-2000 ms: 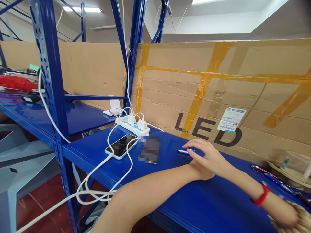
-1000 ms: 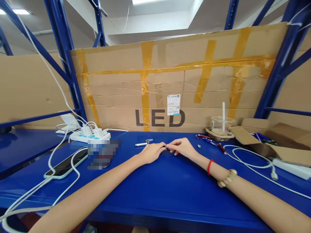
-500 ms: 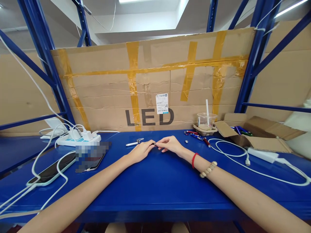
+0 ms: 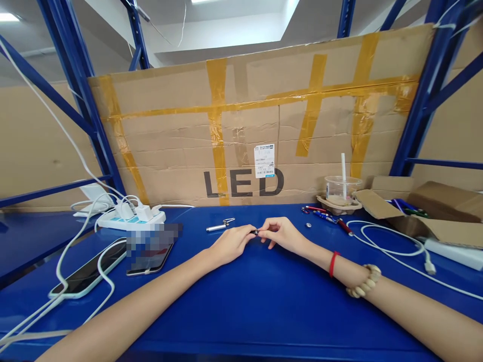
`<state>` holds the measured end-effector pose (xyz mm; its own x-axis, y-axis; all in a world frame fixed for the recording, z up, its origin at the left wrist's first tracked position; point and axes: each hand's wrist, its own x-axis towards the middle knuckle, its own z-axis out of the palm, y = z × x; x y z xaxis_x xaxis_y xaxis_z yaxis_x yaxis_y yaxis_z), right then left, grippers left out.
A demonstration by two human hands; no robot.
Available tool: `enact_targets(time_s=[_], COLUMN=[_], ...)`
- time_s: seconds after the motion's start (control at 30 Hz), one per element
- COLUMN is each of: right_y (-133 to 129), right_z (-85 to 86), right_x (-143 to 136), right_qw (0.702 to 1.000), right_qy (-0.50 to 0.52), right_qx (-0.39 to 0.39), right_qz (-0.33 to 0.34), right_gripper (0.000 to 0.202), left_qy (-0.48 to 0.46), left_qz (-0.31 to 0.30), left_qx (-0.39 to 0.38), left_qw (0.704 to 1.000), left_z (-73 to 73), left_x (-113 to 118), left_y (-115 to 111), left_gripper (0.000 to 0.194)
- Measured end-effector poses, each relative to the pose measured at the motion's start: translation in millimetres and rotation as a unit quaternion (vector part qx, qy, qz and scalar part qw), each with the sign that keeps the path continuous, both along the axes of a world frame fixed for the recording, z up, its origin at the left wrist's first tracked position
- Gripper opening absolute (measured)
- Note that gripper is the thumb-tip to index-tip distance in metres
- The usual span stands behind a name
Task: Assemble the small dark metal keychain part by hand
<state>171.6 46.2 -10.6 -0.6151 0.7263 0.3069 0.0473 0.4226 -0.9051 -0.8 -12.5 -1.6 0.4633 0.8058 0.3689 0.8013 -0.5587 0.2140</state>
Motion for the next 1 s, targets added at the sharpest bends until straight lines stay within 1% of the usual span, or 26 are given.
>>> enact_targets(time_s=[0.1, 0.17, 0.37, 0.67, 0.83, 1.0], right_y=[-5.0, -8.2, -10.1, -9.3, -8.6, -8.6], right_z=[1.1, 1.9, 2.6, 3.3, 3.2, 2.3], right_x=[-2.2, -3.2, -2.4, -1.5, -0.3, -2.3], right_qw=[0.998, 0.997, 0.997, 0.998, 0.995, 0.996], right_qy=[-0.007, -0.013, -0.031, -0.023, -0.030, -0.026], right_qx=[0.050, 0.061, 0.055, 0.059, 0.083, 0.062], right_qz=[-0.026, -0.039, -0.037, -0.023, -0.043, -0.058], right_gripper=[0.030, 0.030, 0.030, 0.030, 0.030, 0.035], left_qy=[0.010, 0.015, 0.017, 0.014, 0.017, 0.027], left_qz=[0.010, 0.017, 0.018, 0.029, 0.034, 0.042], left_qx=[0.019, 0.020, 0.025, 0.050, 0.040, 0.021], left_qw=[1.000, 1.000, 0.999, 0.998, 0.998, 0.999], left_z=[-2.9, -4.4, -4.3, -4.1, -2.1, -0.1], left_x=[-1.6, -2.3, -1.5, 1.5, 2.6, 2.6], left_y=[1.6, 2.5, 1.9, 4.4, 3.4, 3.1], left_gripper=[0.023, 0.024, 0.025, 0.025, 0.025, 0.023])
